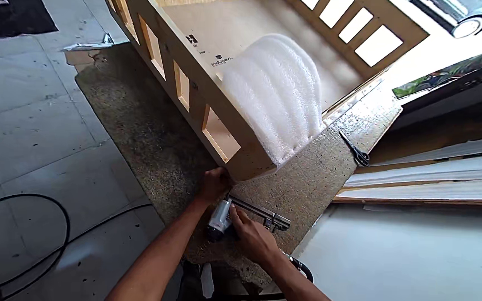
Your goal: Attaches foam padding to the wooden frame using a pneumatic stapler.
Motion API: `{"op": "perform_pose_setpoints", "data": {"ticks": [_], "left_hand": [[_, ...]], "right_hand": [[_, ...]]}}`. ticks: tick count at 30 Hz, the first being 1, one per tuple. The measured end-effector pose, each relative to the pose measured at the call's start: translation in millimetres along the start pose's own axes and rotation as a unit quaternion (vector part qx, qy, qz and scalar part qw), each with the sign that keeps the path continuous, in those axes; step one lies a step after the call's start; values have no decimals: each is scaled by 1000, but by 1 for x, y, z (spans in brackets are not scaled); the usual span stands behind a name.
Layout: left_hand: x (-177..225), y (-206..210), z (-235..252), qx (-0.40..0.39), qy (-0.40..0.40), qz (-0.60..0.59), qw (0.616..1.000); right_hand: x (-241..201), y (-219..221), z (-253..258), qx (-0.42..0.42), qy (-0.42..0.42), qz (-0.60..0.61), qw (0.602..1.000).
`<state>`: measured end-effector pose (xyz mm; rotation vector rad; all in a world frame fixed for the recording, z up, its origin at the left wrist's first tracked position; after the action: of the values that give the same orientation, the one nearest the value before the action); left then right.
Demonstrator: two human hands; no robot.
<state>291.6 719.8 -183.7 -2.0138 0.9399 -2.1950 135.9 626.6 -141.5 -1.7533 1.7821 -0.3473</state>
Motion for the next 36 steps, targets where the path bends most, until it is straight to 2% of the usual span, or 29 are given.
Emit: {"op": "perform_pose_setpoints", "data": {"ticks": [8, 11, 12, 14, 17, 20, 23, 31, 34, 36], "left_hand": [[-9, 0, 3, 11, 19, -3, 1000], [1, -16, -4, 1, 3, -57, 998], [16, -29, -11, 10, 19, -68, 997], [72, -55, -24, 19, 110, -54, 992], [163, -79, -33, 4, 223, 36, 974], [218, -87, -21, -16, 238, 99, 966], [251, -92, -12, -14, 222, 135, 966], [262, -92, -11, -16, 263, 174, 949], [253, -101, -4, -29, 242, 100, 965], [245, -108, 2, -40, 201, 21, 979]], "right_hand": [[1, -8, 21, -14, 70, 9, 997], [-1, -11, 12, -11, 45, 20, 999], [-1, -15, 4, 2, 16, 25, 1000], [-2, -20, -18, 22, -24, 41, 999], [-3, -24, -51, 57, -42, 33, 997], [-4, -31, -60, 48, -43, 16, 998], [-5, -39, -55, 21, -45, 6, 999], [1, -44, -47, 46, -32, 18, 998], [-8, -46, -62, 50, -38, 36, 997], [-15, -51, -83, 82, -50, 46, 994]]}}
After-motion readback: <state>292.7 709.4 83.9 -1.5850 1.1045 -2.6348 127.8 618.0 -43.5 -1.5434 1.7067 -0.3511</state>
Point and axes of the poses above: each hand's wrist, its own z-axis towards the middle knuckle, its own y-axis out of the palm, x = y × z, the point moved 10 cm from there along z, towards the middle knuckle, and after that the axes turned 12 degrees about -x, right-handed, at the moved point
